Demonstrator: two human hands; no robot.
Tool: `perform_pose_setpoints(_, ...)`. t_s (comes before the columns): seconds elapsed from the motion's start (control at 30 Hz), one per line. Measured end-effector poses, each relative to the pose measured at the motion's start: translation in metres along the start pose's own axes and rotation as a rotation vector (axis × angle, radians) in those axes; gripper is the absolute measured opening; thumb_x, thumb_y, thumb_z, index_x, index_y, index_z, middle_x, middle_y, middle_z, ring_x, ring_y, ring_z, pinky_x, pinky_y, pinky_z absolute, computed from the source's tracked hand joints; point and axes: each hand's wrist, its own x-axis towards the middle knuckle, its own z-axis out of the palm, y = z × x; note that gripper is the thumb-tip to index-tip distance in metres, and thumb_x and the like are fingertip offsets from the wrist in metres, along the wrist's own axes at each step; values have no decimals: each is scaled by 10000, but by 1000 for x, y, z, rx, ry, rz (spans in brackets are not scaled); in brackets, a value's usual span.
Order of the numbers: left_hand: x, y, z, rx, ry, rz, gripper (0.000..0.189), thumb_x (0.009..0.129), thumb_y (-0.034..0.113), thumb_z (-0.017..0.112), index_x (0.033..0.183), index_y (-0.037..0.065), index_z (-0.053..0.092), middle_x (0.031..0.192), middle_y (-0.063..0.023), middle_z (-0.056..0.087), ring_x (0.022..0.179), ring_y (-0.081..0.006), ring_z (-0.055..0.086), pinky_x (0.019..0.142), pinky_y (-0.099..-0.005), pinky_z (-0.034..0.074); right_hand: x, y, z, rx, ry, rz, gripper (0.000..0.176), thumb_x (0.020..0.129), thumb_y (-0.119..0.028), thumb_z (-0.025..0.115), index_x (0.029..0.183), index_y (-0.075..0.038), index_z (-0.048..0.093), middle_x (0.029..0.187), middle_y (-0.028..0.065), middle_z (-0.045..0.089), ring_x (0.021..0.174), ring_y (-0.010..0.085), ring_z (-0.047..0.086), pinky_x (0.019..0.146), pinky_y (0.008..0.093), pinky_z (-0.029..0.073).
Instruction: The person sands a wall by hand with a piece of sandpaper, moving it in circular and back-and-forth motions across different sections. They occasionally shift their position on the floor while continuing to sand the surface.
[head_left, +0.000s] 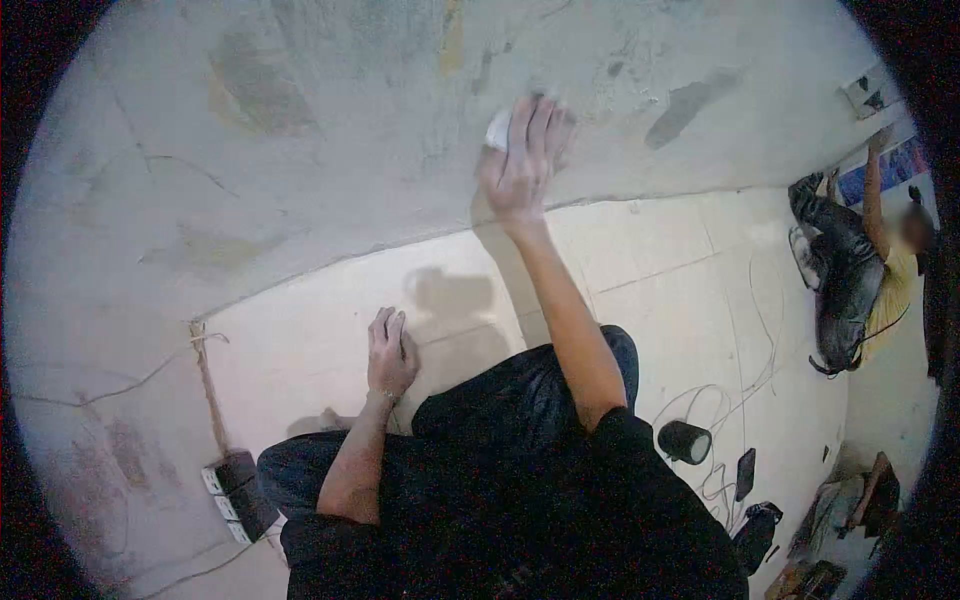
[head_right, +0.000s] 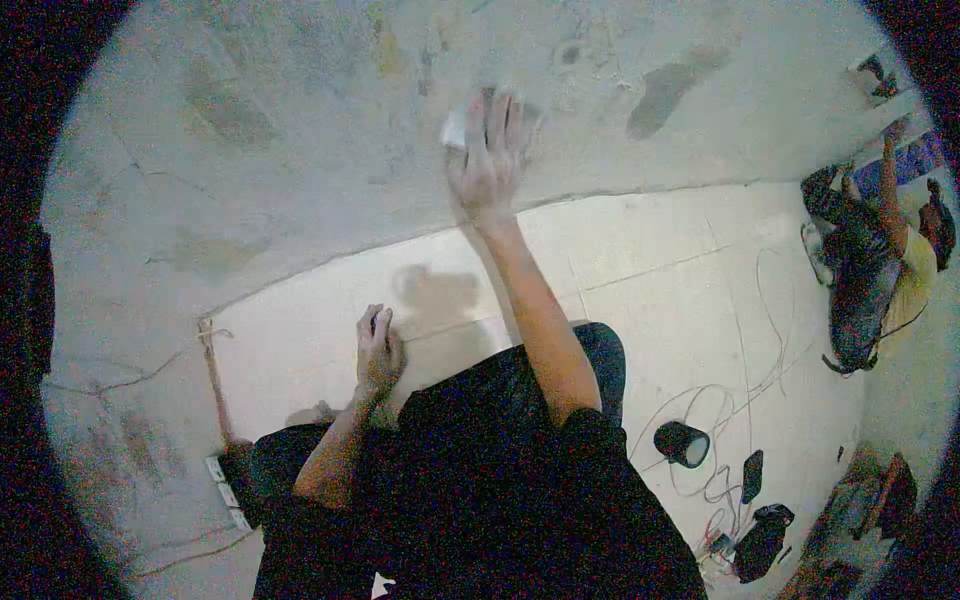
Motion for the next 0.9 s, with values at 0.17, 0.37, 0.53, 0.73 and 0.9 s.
perform_pose_setpoints(0.17,1,2,-1,6,-40,-19,374,857,8,528,1227,-43,515,1292,-283,469,1210,-471,454,1013,-505,413,21,1,3,47,34,69,605,864,-165,518,1445,-29,416,1523,218,334,1449,397,222,1150,591,99)
perform_pose_setpoints(0.37,3,3,-1,2,-28,-30,349,866,13,522,1209,-51,519,1279,-284,477,1210,-476,448,1013,-509,410,-39,3,11,-60,-18,60,631,853,-152,530,1462,-52,403,1534,188,331,1463,350,213,1156,580,104)
perform_pose_setpoints(0.53,3,5,-3,-11,-27,-23,344,871,8,517,1208,-57,521,1275,-287,478,1204,-479,453,1012,-508,411,69,-16,-18,-22,82,144,628,859,-198,546,1465,-97,418,1550,158,318,1450,348,250,1155,590,86)
perform_pose_setpoints(0.73,1,3,-1,-6,-7,-11,332,882,14,514,1205,-57,521,1275,-292,475,1203,-483,453,1016,-509,410,30,-15,-6,91,81,92,706,856,-218,540,1517,-121,311,1574,136,273,1456,350,233,1154,605,45)
perform_pose_setpoints(0.9,2,4,-2,-22,9,-9,332,878,14,518,1204,-51,523,1272,-289,478,1199,-481,456,1014,-510,410,83,-13,-29,7,74,80,700,819,-125,524,1495,-83,348,1558,177,285,1449,374,234,1161,570,40)
